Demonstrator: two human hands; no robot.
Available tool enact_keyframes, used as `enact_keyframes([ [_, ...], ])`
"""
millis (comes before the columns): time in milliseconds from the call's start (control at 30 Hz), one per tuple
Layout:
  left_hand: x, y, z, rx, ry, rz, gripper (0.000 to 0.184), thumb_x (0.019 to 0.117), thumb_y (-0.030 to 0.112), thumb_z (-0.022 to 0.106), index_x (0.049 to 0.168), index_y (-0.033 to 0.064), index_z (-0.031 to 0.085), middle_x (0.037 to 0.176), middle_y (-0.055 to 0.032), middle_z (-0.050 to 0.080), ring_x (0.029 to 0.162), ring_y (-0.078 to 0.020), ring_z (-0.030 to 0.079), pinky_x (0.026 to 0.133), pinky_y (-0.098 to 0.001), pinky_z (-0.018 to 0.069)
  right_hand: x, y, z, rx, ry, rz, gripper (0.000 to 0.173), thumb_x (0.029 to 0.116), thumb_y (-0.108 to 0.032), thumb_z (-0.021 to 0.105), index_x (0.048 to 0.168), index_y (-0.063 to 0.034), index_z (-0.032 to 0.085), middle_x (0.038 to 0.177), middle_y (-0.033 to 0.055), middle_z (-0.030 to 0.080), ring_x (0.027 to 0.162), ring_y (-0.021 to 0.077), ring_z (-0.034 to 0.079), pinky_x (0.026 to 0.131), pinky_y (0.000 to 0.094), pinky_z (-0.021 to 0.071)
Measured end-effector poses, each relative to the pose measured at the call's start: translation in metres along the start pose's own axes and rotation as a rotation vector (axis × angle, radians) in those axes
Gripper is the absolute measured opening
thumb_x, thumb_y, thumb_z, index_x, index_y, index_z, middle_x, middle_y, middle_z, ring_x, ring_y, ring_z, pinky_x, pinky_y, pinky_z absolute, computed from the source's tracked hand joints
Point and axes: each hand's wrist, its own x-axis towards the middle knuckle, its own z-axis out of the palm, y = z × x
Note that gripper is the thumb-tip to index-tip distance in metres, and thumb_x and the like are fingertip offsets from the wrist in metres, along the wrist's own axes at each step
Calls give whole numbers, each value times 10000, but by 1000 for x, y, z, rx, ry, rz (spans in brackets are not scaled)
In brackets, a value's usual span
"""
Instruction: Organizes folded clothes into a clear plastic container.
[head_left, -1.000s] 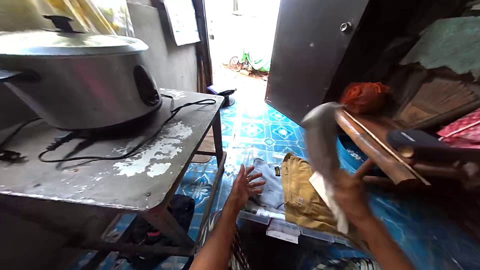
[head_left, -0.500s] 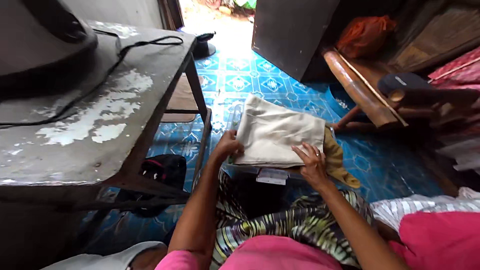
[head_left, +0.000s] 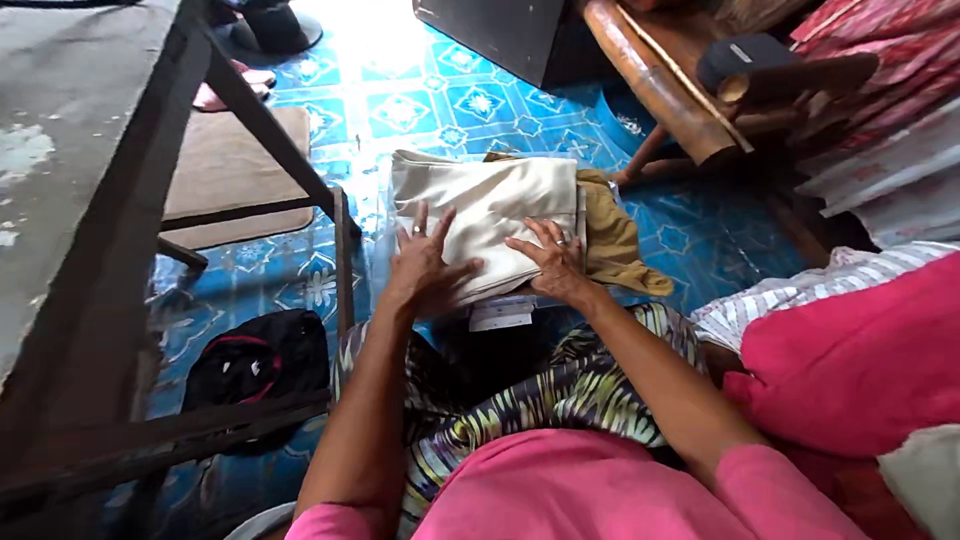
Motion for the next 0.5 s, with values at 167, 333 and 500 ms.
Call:
enact_keyframes([
  [167, 37, -45, 39, -5, -270, -16, 1153, 780, 543, 850, 1651, 155, 202, 1666, -323, 103, 1468, -610, 208, 1104, -781, 270, -9, -9, 7, -11, -123, 69, 829, 813, -310, 841, 1553, -317, 469, 1684, 162, 255, 1555, 488, 84, 1030, 892, 105],
  [333, 33, -56, 30, -2, -214, 127, 1080, 838, 604, 713, 1605, -3, 256, 1602, -391, 216, 1480, -580, 224, 1162, -737, 197, -27, -8, -25, 135, -209, 116, 660, 898, -112, 739, 1513, -235, 533, 1681, 100, 294, 1574, 385, 130, 1082, 827, 161],
  [500, 24, -64, 21, -72, -242, 136, 1010, 906, 557, 649, 1590, -63, 238, 1599, -385, 238, 1505, -506, 243, 1218, -624, 208, -119, 23, -88, 208, 177, 249, 329, 944, 61, 610, 1266, 62, 675, 1302, 257, 654, 1246, 361, 620, 1094, 467, 463],
])
